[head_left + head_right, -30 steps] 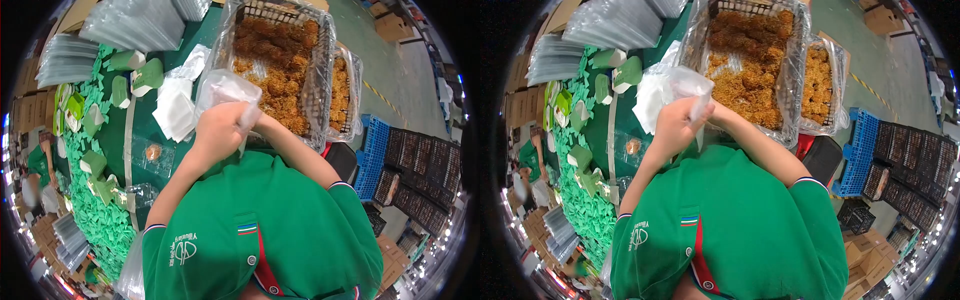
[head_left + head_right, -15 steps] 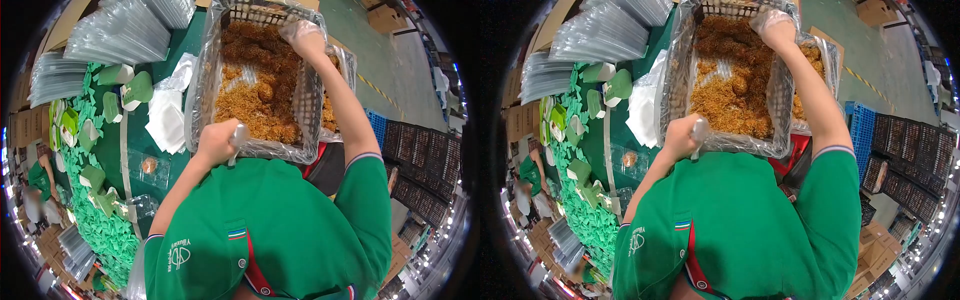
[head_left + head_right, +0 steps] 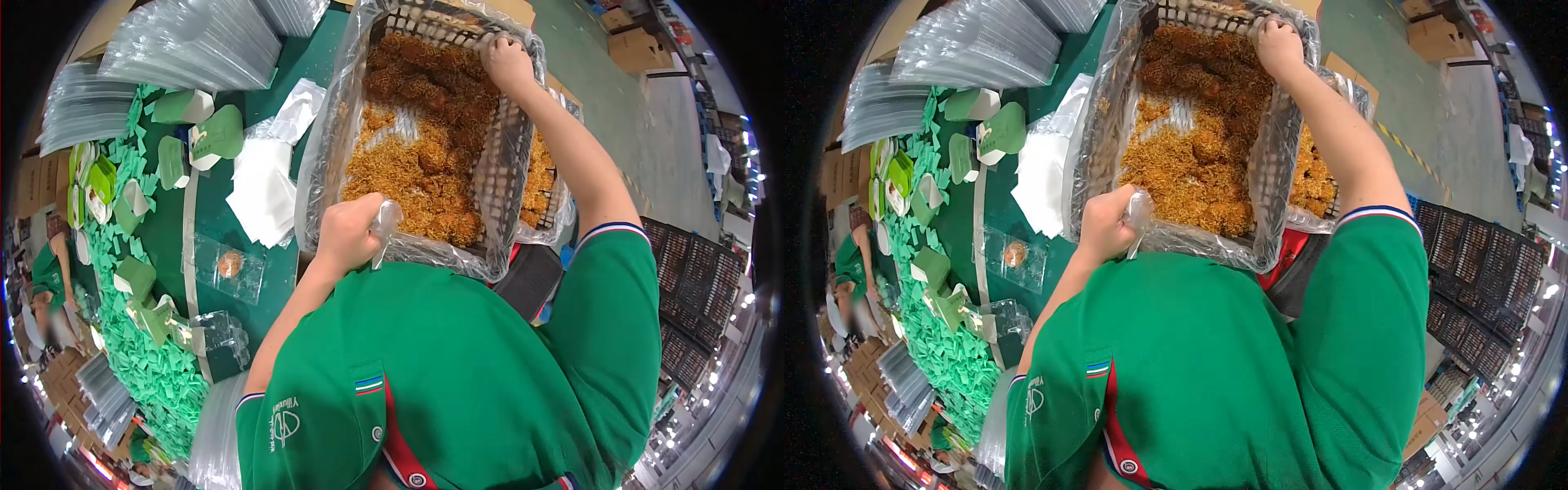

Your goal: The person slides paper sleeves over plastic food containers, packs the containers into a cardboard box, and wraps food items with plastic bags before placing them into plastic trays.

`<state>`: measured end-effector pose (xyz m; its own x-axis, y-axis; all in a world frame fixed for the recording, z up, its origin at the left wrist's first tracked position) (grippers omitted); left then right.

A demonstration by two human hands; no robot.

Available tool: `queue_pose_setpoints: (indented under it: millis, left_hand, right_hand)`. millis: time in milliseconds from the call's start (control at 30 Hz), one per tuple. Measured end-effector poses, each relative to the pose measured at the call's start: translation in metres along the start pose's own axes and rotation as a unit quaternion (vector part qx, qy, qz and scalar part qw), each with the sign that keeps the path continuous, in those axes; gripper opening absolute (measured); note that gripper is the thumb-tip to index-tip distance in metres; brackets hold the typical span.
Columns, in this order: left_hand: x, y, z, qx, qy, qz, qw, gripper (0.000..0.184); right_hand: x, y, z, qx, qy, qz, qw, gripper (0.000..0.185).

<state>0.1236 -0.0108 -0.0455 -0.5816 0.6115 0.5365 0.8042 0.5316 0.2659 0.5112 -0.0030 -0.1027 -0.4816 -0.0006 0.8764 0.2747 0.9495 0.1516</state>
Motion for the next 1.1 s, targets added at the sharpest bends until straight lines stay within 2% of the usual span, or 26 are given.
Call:
queue_pose_setpoints:
  millis: [33,100,233,267,467,567,600,633,667,700,800,933,1000,1033,1067,1100]
  left_hand:
    - [0.0,-0.001,0.002,-0.001,0.008,-0.002,1.0,0.011]
    - [0.0,-0.003,0.002,-0.007,0.005,-0.003,1.0,0.009]
    - [0.002,-0.005,0.0,-0.018,0.017,-0.009,1.0,0.009]
    - [0.002,-0.005,0.0,-0.014,0.012,-0.012,1.0,0.01]
    - [0.0,-0.003,0.002,0.01,0.015,-0.011,1.0,0.016]
    - [0.0,-0.003,0.004,0.022,0.02,-0.012,0.999,0.019]
    - [0.001,-0.004,0.003,0.026,0.02,-0.01,0.999,0.019]
    - [0.0,-0.003,0.003,0.03,0.021,-0.009,0.999,0.02]
    - [0.0,-0.001,0.003,0.037,0.015,-0.014,0.999,0.02]
    - [0.0,-0.001,0.002,0.044,0.009,-0.016,0.999,0.021]
    - [-0.001,-0.001,0.004,0.056,0.014,-0.007,0.998,0.02]
    - [0.001,0.001,-0.002,0.077,0.032,0.001,0.996,0.015]
    - [-0.001,0.001,-0.001,0.089,0.021,0.003,0.996,0.014]
    - [-0.003,-0.002,0.008,0.092,0.025,0.012,0.995,0.013]
    - [-0.003,0.0,0.004,0.051,0.009,-0.013,0.999,0.011]
    - [-0.001,0.0,0.003,0.066,-0.008,-0.016,0.998,0.01]
  right_hand:
    - [-0.002,0.002,0.001,-0.012,-0.017,0.036,0.999,0.027]
    - [0.003,0.002,-0.001,-0.025,0.025,0.022,0.999,0.027]
    - [0.038,-0.003,-0.002,-0.024,0.098,-0.055,0.993,0.028]
    - [0.051,-0.009,-0.002,-0.047,0.134,-0.025,0.99,0.032]
    - [0.023,0.001,-0.013,-0.057,0.082,0.152,0.983,0.04]
    - [0.031,0.007,-0.021,-0.169,0.248,0.158,0.941,0.04]
    - [0.04,0.004,-0.024,-0.178,0.398,0.157,0.886,0.039]
    - [0.055,-0.003,-0.023,-0.213,0.561,0.128,0.79,0.037]
    - [0.075,-0.016,-0.019,-0.241,0.704,0.094,0.662,0.036]
    - [0.089,-0.031,-0.012,-0.261,0.82,0.057,0.506,0.034]
    - [0.115,-0.063,0.015,-0.242,0.918,0.034,0.312,0.03]
    - [0.163,-0.089,0.054,-0.198,0.962,0.021,0.189,0.026]
    - [0.152,-0.093,0.068,-0.143,0.98,0.011,0.137,0.032]
    - [0.137,-0.094,0.08,-0.093,0.994,0.009,0.061,0.033]
    - [0.159,-0.096,0.082,-0.092,0.989,0.041,0.105,0.033]
    - [0.155,-0.099,0.091,-0.106,0.986,0.053,0.117,0.033]
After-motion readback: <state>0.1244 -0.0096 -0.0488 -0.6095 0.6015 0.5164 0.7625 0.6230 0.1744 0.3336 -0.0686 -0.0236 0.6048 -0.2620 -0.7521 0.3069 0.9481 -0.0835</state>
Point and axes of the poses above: each hand's wrist, its own y-axis towards the middle knuckle, its own x-axis out of the back of the hand, z = x × y, the point moved 3 cm from there along y, towards the middle knuckle, and after that the axes turned 2 degrees about -z, right-handed, at the moved point
